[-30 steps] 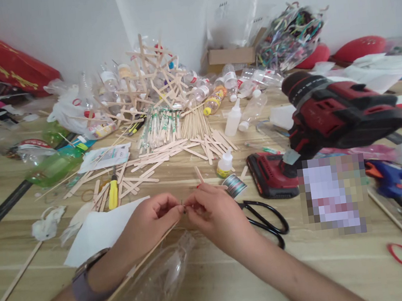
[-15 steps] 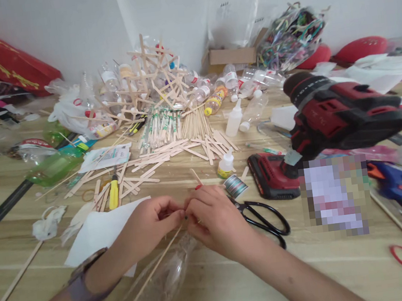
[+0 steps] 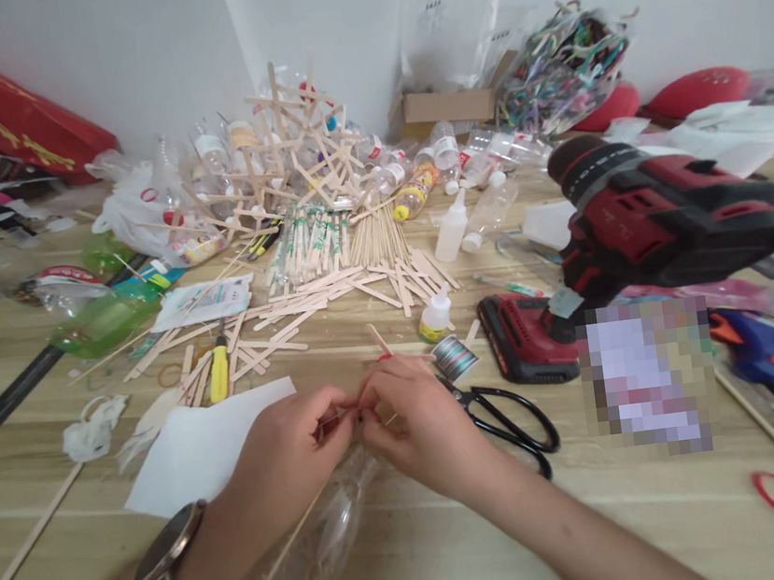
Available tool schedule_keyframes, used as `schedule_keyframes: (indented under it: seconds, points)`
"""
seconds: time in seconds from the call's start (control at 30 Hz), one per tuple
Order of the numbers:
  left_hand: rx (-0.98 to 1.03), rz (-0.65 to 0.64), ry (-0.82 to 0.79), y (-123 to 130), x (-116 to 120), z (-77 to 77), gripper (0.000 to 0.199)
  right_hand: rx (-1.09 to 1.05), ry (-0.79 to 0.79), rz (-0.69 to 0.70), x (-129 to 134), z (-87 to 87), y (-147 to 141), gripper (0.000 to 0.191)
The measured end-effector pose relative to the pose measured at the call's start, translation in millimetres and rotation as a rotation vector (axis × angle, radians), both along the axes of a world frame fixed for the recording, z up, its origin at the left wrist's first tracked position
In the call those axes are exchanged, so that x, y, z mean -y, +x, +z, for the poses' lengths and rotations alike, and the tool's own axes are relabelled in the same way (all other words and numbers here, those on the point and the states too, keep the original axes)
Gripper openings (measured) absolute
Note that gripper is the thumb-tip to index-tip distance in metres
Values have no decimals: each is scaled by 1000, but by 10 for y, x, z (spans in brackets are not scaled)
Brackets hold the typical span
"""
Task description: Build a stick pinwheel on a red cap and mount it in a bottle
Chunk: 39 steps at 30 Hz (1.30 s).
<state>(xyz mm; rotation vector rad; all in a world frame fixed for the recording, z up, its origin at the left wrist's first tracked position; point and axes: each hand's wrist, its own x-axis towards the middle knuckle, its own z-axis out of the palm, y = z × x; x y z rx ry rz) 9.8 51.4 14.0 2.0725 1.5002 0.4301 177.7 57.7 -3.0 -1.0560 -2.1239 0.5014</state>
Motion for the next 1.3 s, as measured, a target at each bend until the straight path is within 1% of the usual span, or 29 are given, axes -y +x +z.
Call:
schedule_keyframes:
  seconds: [0.13, 0.23, 0.3, 0.37, 0.43, 0.5, 0.6, 0.77, 0.93, 1.07, 1.13, 1.3]
  points:
    - [-33, -5, 0, 4, 2, -15, 14, 21, 17, 8, 3, -6, 1, 16]
    - [34, 20, -36, -5, -24, -1, 12, 39, 42, 4, -1, -17, 4, 13]
    - [157, 32, -140, -18, -60, 13, 11, 52, 63, 4, -9, -28, 10, 12]
    - [326, 32, -290, -32, -106, 10, 9, 64, 83, 6, -21, -38, 18, 11]
    - [508, 50, -429, -44, -150, -18, 7, 71, 95, 7, -34, -45, 27, 11]
    - [656, 98, -556, -53, -182, -60, 8, 71, 100, 1, -41, -43, 36, 10]
    - [767, 157, -695, -59, -201, -118, 14, 66, 103, -20, -35, -22, 43, 12]
    - [859, 187, -766, -58, -196, -155, 18, 64, 104, -20, 14, 38, 41, 14]
    - [852, 203, -738, -44, -188, -149, 19, 76, 82, -27, 23, 48, 49, 12]
    - [786, 165, -691, -34, -183, -107, 20, 80, 69, -36, -5, 34, 55, 12]
    - [702, 135, -594, -32, -164, -67, 19, 82, 57, -41, -17, 36, 58, 12]
    - [334, 67, -193, -12, -32, 42, 10, 69, 40, -47, -34, 50, 75, 15]
